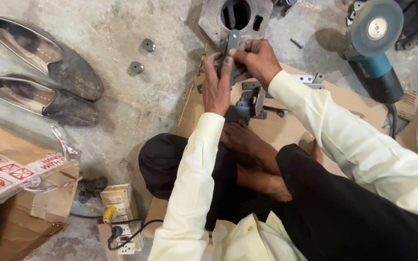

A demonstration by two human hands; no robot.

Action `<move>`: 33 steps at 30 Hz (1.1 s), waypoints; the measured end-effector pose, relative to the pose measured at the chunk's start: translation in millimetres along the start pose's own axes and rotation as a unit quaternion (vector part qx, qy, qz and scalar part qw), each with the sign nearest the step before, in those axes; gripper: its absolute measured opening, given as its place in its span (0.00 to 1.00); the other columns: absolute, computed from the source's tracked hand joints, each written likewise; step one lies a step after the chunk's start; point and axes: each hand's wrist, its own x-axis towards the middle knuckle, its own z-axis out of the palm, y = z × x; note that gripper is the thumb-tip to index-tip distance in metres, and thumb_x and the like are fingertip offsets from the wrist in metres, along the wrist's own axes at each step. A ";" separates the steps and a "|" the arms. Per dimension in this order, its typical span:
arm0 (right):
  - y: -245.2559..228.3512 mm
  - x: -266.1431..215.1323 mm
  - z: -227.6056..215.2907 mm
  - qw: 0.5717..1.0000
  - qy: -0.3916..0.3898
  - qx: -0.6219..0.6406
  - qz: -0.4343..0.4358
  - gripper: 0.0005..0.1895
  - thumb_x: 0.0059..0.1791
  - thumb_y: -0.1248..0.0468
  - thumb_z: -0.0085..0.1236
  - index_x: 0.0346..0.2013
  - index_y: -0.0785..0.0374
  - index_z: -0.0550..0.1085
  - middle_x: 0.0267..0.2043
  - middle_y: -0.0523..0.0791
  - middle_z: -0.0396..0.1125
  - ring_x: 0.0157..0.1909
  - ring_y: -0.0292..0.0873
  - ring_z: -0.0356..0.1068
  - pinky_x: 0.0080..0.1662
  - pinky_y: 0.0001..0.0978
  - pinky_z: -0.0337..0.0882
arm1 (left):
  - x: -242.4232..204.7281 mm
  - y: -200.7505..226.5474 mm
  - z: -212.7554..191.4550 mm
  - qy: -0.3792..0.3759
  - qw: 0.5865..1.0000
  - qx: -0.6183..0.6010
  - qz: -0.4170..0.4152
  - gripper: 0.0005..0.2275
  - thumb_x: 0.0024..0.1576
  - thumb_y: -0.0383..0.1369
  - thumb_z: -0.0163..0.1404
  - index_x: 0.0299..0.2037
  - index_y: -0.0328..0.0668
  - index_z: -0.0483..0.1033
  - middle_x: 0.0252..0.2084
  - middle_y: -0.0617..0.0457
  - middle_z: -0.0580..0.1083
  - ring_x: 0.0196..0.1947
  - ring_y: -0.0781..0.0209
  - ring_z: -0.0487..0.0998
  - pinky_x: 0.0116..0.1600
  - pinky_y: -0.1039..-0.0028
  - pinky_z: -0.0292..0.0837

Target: The recorder is assembling and finishing metal hinge-like components using a hammer and an angle grinder.

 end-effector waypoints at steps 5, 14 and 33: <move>3.5 -3.6 3.1 0.999 0.015 0.045 -0.020 0.11 0.52 0.62 0.61 0.32 0.69 0.74 0.29 0.44 0.73 0.27 0.37 0.73 0.30 0.32 0.79 | -4.2 8.5 -10.3 -0.084 0.996 0.019 0.027 0.21 0.61 0.43 0.52 0.56 0.37 0.64 0.45 0.41 0.78 0.42 0.48 0.82 0.47 0.62 0.74; 51.5 -76.1 -113.7 0.901 0.049 -0.400 -0.157 0.19 0.54 0.50 0.59 0.47 0.63 0.79 0.38 0.48 0.73 0.37 0.48 0.74 0.42 0.41 0.74 | 6.1 8.9 -23.7 -0.146 0.987 -0.029 -0.063 0.13 0.63 0.41 0.50 0.43 0.37 0.77 0.23 0.56 0.74 0.20 0.71 0.73 0.25 0.76 0.71; -22.8 -130.0 -64.1 0.916 0.136 -0.288 -0.245 0.19 0.60 0.62 0.52 0.63 0.69 0.66 0.28 0.48 0.67 0.29 0.45 0.69 0.35 0.37 0.69 | 21.7 0.4 -20.0 -0.053 0.997 0.008 -0.053 0.20 0.58 0.45 0.54 0.32 0.29 0.84 0.21 0.48 0.77 0.21 0.62 0.77 0.30 0.72 0.72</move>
